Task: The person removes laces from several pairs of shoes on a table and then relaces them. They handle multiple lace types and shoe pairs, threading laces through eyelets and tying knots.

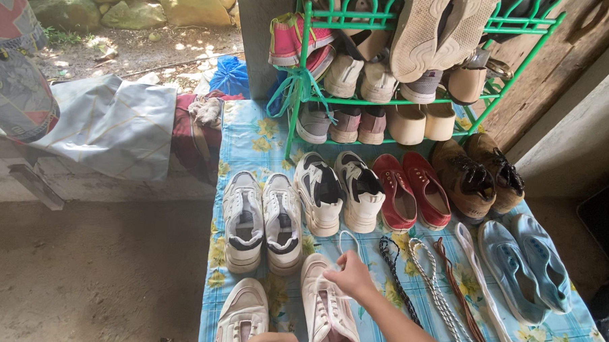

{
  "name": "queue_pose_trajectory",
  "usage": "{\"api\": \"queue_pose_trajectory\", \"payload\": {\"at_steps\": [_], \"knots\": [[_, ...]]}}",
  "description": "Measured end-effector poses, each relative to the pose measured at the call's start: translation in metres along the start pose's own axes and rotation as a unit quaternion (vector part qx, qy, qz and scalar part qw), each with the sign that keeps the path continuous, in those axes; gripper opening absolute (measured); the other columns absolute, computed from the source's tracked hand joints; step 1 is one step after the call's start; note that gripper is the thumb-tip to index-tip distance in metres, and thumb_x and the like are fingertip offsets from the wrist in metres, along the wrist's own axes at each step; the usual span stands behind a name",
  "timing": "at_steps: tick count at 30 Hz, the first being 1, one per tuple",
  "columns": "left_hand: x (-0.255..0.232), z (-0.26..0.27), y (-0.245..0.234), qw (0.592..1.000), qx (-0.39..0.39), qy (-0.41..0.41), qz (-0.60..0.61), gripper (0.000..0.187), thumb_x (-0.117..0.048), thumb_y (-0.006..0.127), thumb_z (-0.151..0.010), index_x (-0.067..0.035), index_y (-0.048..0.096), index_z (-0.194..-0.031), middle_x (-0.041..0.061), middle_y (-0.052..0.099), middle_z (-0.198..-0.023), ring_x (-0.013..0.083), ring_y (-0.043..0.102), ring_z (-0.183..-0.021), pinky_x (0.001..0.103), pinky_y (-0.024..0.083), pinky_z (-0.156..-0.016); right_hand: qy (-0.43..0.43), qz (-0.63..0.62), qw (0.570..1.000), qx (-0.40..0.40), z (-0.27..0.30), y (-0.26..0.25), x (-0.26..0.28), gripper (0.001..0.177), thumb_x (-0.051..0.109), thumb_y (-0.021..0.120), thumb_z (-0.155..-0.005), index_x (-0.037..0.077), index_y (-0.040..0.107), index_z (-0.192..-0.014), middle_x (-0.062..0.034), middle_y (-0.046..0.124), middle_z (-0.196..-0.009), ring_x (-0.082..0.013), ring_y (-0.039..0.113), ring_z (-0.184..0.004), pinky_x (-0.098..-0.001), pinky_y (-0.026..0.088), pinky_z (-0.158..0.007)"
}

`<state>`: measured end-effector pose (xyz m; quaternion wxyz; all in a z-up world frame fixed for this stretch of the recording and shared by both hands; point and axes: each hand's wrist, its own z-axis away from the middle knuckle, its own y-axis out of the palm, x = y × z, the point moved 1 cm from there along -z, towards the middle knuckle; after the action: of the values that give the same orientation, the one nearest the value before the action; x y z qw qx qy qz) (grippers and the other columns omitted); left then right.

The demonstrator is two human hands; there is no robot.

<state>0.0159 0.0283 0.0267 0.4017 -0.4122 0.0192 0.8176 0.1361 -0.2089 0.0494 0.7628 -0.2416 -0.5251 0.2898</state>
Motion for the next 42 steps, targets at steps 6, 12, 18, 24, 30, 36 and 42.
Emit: {"api": "queue_pose_trajectory", "payload": {"at_steps": [6, 12, 18, 24, 30, 36, 42], "knots": [[-0.014, 0.004, 0.001, 0.998, -0.047, 0.002, 0.042, 0.046, -0.039, 0.088, -0.068, -0.001, 0.067, -0.083, 0.013, 0.071, -0.075, 0.018, 0.067, -0.069, 0.034, 0.053, -0.063, -0.054, -0.138, 0.988, 0.043, -0.005, -0.001, -0.006, 0.05, 0.013, 0.075, -0.072, 0.007, 0.063, -0.121, -0.0115, 0.078, -0.105, -0.0248, 0.077, -0.098, -0.0352, 0.06, -0.088], [-0.042, 0.006, 0.001, 0.993, -0.11, 0.005, 0.037, 0.052, -0.048, 0.089, -0.069, -0.002, 0.068, -0.083, 0.013, 0.072, -0.076, 0.0205, 0.07, -0.072, 0.034, 0.053, -0.064, -0.013, 0.184, 0.969, 0.162, 0.019, -0.024, -0.014, 0.052, 0.01, 0.062, -0.085, 0.016, 0.054, -0.136, -0.0164, 0.07, -0.121, -0.0328, 0.067, -0.116, -0.0414, 0.052, -0.1], [-0.032, 0.009, 0.001, 0.993, -0.114, 0.008, 0.041, 0.044, -0.046, 0.073, -0.083, -0.001, 0.074, -0.08, 0.011, 0.073, -0.066, 0.0239, 0.072, -0.064, 0.037, 0.054, -0.063, -0.072, 0.094, 0.971, 0.206, 0.041, -0.048, -0.016, 0.017, 0.014, 0.075, -0.077, 0.001, 0.075, -0.088, -0.0167, 0.078, -0.083, -0.0234, 0.076, -0.075, -0.0365, 0.059, -0.069], [-0.038, 0.011, -0.004, 0.973, -0.204, 0.096, -0.041, 0.031, -0.03, 0.075, -0.076, 0.001, 0.073, -0.075, 0.015, 0.069, -0.064, 0.028, 0.07, -0.061, 0.039, 0.057, -0.065, -0.083, 0.003, 0.934, 0.348, 0.037, -0.065, -0.025, 0.011, 0.008, 0.077, -0.078, -0.001, 0.073, -0.085, -0.0088, 0.075, -0.079, -0.0147, 0.073, -0.07, -0.0298, 0.06, -0.065], [-0.06, 0.024, -0.002, 0.975, -0.098, 0.183, 0.075, 0.025, -0.022, 0.077, -0.074, 0.001, 0.07, -0.07, 0.002, 0.066, -0.088, 0.0161, 0.07, -0.078, 0.03, 0.053, -0.071, -0.049, 0.029, 0.905, 0.421, 0.041, -0.067, -0.035, 0.014, 0.014, 0.077, -0.077, 0.004, 0.073, -0.086, -0.0035, 0.075, -0.081, -0.0118, 0.073, -0.076, -0.0269, 0.059, -0.071], [-0.042, 0.009, -0.003, 0.974, 0.047, 0.142, 0.171, 0.043, -0.031, 0.071, -0.091, -0.002, 0.062, -0.061, 0.003, 0.062, -0.081, 0.0101, 0.055, -0.068, 0.025, 0.044, -0.063, -0.096, 0.041, 0.917, 0.384, 0.046, -0.059, -0.049, 0.017, 0.022, 0.073, -0.079, 0.006, 0.073, -0.083, -0.0028, 0.071, -0.078, -0.0099, 0.063, -0.072, -0.0258, 0.05, -0.066], [-0.028, -0.001, -0.007, 0.935, 0.001, 0.122, 0.333, 0.03, -0.019, 0.081, -0.083, -0.008, 0.054, -0.079, 0.006, 0.06, -0.079, 0.0119, 0.058, -0.065, 0.028, 0.046, -0.059, -0.021, 0.011, 0.948, 0.318, 0.039, -0.066, -0.064, 0.018, 0.016, 0.067, -0.08, -0.001, 0.066, -0.08, -0.0042, 0.073, -0.076, -0.0135, 0.073, -0.069, -0.0293, 0.059, -0.065]]}}
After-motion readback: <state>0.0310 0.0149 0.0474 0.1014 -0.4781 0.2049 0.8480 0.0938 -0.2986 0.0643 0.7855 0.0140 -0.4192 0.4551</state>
